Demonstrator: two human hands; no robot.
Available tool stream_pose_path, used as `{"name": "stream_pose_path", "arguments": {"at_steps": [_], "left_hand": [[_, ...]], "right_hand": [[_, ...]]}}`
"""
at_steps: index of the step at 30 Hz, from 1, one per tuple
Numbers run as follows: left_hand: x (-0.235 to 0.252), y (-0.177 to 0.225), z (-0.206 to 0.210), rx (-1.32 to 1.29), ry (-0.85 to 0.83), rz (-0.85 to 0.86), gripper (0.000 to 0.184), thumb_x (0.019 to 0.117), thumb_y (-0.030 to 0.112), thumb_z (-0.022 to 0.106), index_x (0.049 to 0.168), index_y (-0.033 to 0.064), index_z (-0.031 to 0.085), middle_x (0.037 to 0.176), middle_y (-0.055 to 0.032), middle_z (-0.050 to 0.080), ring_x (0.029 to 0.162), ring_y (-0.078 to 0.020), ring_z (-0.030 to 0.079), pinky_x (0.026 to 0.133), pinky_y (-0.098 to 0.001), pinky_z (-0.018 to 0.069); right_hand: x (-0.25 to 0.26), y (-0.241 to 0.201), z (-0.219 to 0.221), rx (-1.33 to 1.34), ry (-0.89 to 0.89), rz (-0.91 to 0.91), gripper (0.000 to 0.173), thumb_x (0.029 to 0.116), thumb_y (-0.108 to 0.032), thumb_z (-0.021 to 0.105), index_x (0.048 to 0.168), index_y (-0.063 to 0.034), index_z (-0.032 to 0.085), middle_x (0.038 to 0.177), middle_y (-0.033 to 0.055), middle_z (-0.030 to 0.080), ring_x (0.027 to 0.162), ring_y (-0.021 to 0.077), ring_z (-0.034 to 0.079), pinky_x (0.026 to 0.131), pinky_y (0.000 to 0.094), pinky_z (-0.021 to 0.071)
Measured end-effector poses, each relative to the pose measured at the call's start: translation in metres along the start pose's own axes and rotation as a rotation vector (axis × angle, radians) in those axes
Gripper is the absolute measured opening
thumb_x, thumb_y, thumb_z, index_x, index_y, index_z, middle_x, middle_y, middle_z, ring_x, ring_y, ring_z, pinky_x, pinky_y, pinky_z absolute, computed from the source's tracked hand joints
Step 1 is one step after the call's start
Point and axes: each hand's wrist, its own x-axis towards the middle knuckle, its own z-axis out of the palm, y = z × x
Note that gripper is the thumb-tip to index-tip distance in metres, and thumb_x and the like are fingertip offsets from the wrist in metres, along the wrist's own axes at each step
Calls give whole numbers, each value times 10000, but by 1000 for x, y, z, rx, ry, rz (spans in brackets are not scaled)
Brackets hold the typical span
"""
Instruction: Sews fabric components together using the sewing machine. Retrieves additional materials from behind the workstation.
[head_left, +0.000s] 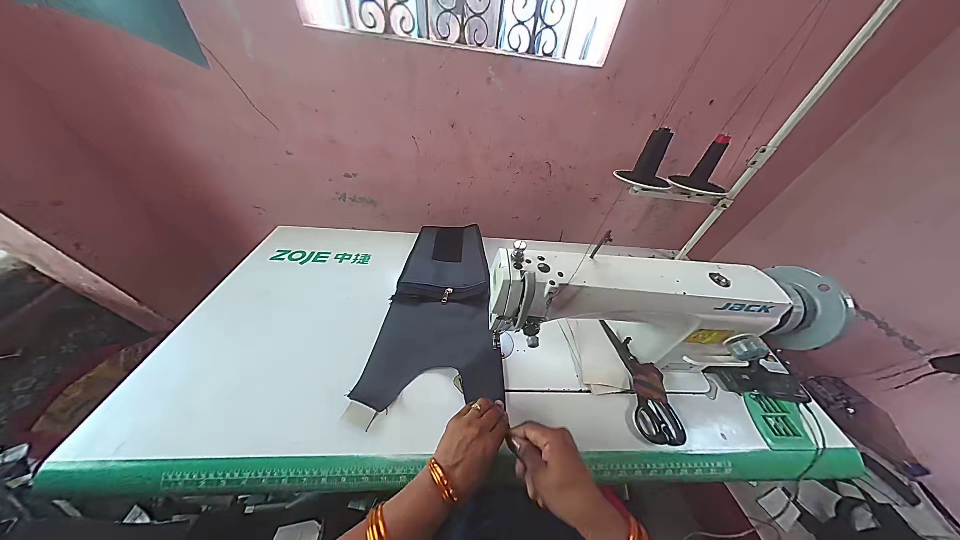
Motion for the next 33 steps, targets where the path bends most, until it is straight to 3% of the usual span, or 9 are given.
{"name": "stream_pose_path", "arguments": {"at_steps": [2,4,11,17,22,24,26,30,33], "left_hand": [[-7,5,5,-8,30,-51,192,847,27,598,892,50,783,997,-76,783,941,-231,758,780,-347,617],[-9,8,9,-12,50,-89,226,842,36,572,896,66,789,1033,-62,787,971,-225,757,803,-345,618],[20,-15,7,-78,-61,-221,183,831,-42,649,913,39,792,1061,-94,783,1045,-283,749,781,-438,628],[39,-30,8,-93,-185,-238,193,835,-60,644,958,4,778,1087,-119,772,1095,-298,727,842,-439,610],[39,-32,10,-99,-135,-219,199,874,-36,624,975,24,785,1080,-99,776,1094,-270,730,865,-409,609],[38,-34,11,-97,-130,-217,204,873,-37,618,972,27,785,1085,-97,777,1099,-268,731,874,-407,609],[43,-38,11,-133,-175,-250,227,897,-53,598,1017,8,781,1147,-120,764,1153,-293,710,914,-433,595],[58,-50,13,-177,-264,-349,245,967,-3,558,1094,16,767,1193,-174,706,1185,-332,669,881,-455,599],[62,-51,13,-198,-256,-391,252,975,31,568,1135,21,761,1256,-212,676,1243,-358,635,958,-455,575]], "right_hand": [[31,13,-5,-145,83,-218,225,954,-9,576,1068,42,763,1063,159,746,983,241,727,900,373,583],[63,36,2,-252,68,-395,277,928,74,547,1121,79,746,1303,249,670,1268,372,629,1104,447,483],[109,55,18,-357,218,-604,207,850,104,587,951,88,767,1088,219,753,1126,380,705,1005,428,551],[102,56,16,-209,259,-579,258,824,109,560,964,73,774,1099,199,755,1117,345,710,1015,417,548],[50,17,-79,-314,602,-703,288,1053,-140,477,988,-22,732,1096,111,754,1149,152,689,1020,304,545],[37,9,-159,-632,876,-564,323,1042,-127,483,1053,88,724,1091,239,738,1100,292,711,983,389,554],[40,22,-250,-762,968,-250,388,1024,-133,490,1230,166,627,1269,379,619,1234,494,600,1073,551,460],[74,70,-384,-682,832,386,542,1066,-319,530,1380,123,537,1435,389,486,1389,529,428,1150,655,295],[92,35,-384,-691,612,629,435,1097,-258,470,1313,90,614,1368,382,549,1339,506,490,1114,638,324]]}}
